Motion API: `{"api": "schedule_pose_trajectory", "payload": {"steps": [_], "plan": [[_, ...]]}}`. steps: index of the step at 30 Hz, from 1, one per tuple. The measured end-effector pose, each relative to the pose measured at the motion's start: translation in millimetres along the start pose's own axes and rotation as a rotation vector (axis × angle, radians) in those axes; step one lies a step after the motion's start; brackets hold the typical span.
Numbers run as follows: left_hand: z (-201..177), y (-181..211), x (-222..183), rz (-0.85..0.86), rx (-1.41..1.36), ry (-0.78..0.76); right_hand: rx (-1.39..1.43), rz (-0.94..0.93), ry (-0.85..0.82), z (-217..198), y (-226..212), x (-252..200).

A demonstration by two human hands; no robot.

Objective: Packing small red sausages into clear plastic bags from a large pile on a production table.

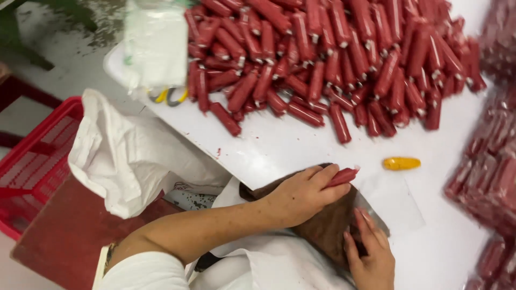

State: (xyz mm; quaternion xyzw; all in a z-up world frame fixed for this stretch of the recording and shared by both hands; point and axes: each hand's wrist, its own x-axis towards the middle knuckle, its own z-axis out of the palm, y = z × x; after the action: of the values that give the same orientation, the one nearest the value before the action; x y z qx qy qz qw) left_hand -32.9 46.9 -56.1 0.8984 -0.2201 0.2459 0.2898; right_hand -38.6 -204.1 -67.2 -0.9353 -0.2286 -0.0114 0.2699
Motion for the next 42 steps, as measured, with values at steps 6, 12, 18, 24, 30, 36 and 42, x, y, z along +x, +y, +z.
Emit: {"api": "schedule_pose_trajectory", "payload": {"steps": [6, 12, 18, 24, 30, 36, 42], "plan": [[-26, -20, 21, -0.618, -0.64, -0.108, 0.227, -0.106, 0.003, -2, 4, 7], [-31, -16, 11, -1.08, -1.504, 0.195, 0.094, 0.011, -0.05, -5, -14, 10], [-11, -6, -10, 0.088, -0.025, -0.06, 0.079, 0.069, 0.084, -2, -32, 5], [-17, -9, 6, -0.296, -0.525, -0.053, 0.23, 0.109, 0.101, -21, -26, 9], [5, 32, -14, -0.761, -2.167, -0.16, 0.858, 1.075, -0.133, -5, 8, 54], [8, 30, -14, -0.878, -1.769, -0.304, 0.505, 0.564, -0.084, 1, 12, 30], [0, 26, -19, -0.494, -0.927, -0.434, 0.08, -0.013, 0.039, 40, 82, 20]]}}
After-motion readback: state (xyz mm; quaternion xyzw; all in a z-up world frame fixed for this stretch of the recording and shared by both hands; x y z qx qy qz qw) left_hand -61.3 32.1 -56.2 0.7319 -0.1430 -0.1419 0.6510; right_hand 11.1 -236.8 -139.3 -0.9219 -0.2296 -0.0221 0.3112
